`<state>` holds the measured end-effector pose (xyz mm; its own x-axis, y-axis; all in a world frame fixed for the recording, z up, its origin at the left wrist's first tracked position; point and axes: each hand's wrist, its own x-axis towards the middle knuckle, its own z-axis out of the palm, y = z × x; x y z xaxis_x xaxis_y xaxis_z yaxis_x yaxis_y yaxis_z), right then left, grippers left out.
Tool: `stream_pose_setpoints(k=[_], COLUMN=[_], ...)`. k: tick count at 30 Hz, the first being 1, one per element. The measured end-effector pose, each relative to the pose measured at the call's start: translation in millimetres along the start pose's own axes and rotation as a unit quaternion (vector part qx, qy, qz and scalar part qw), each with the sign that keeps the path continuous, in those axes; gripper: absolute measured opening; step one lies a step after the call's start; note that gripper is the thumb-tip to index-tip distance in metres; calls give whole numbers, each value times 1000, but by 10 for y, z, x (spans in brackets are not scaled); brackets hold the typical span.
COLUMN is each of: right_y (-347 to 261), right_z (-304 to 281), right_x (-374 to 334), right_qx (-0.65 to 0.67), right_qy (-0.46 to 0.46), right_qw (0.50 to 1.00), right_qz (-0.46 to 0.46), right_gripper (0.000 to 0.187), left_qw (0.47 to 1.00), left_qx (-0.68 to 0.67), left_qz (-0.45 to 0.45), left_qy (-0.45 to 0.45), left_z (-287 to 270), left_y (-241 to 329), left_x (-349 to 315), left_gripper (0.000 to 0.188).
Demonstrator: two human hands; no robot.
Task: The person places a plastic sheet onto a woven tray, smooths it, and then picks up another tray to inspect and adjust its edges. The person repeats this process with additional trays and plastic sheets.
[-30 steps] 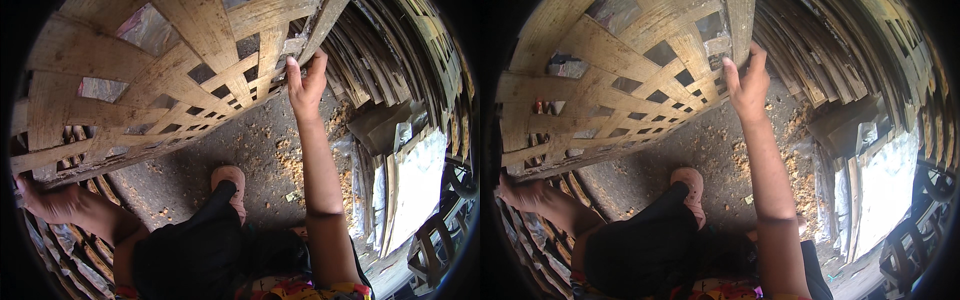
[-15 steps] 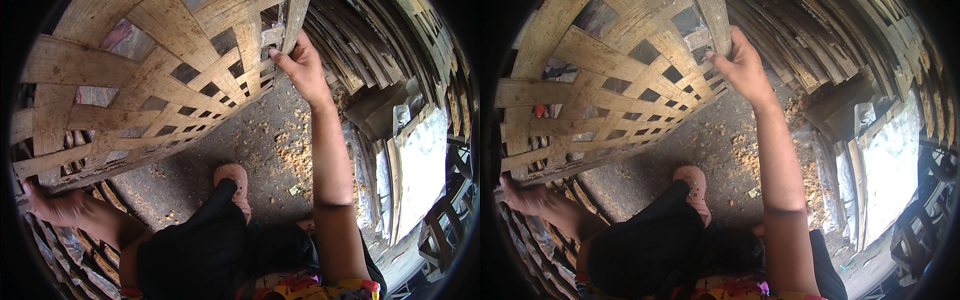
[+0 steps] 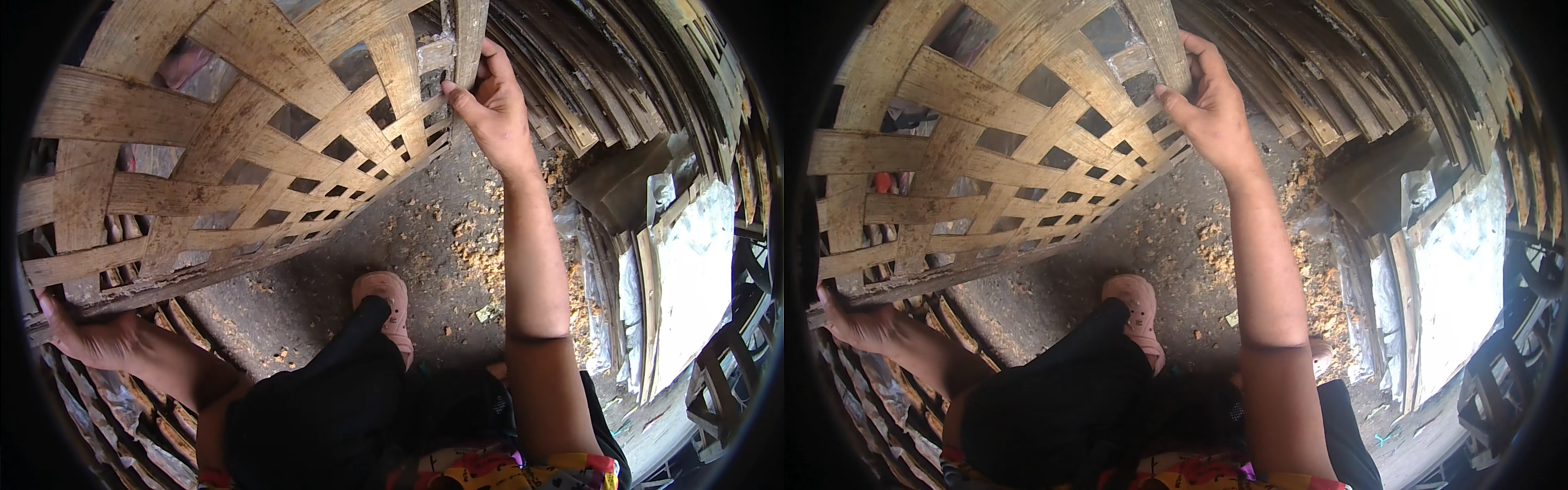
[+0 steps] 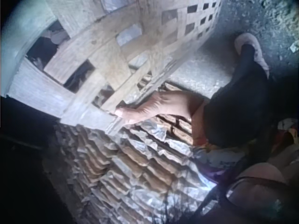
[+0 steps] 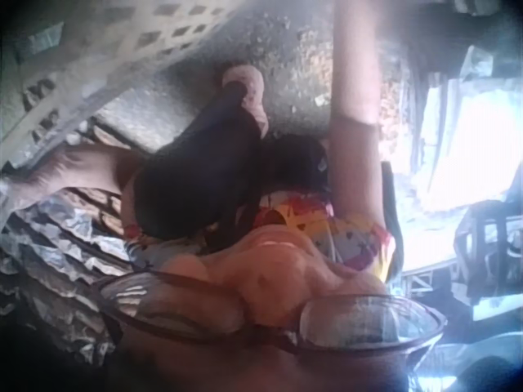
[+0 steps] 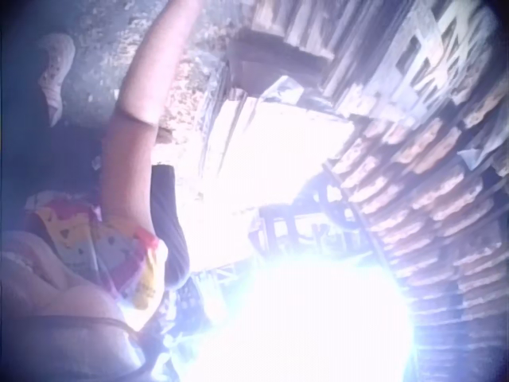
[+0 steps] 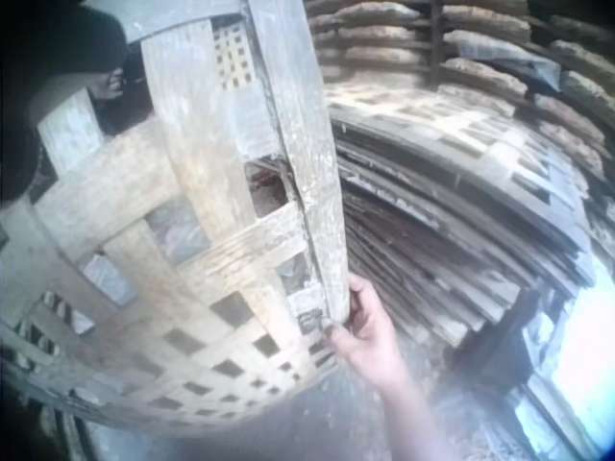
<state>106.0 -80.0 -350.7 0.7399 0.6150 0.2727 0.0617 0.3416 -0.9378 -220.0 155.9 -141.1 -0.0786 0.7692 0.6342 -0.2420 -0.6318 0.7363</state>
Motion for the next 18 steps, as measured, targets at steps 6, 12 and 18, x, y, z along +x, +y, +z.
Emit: stream_pose_setpoints(k=[6, 12, 18], right_y=[-52, -74, 484], right_z=[113, 40, -108], right_x=[69, 102, -163], right_qx=[14, 65, -160], right_qy=[17, 36, 29], right_qw=[999, 997, 985], right_qz=[-37, 27, 64], right_gripper=[53, 49, 54], left_qw=[1000, 997, 999], left_qx=[-3, 52, 45], left_qz=[1, 52, 21], left_qy=[-3, 17, 17], left_z=[21, -100, 35], left_y=[17, -53, -55], left_x=[-47, 90, -26], left_gripper=[39, 38, 30])
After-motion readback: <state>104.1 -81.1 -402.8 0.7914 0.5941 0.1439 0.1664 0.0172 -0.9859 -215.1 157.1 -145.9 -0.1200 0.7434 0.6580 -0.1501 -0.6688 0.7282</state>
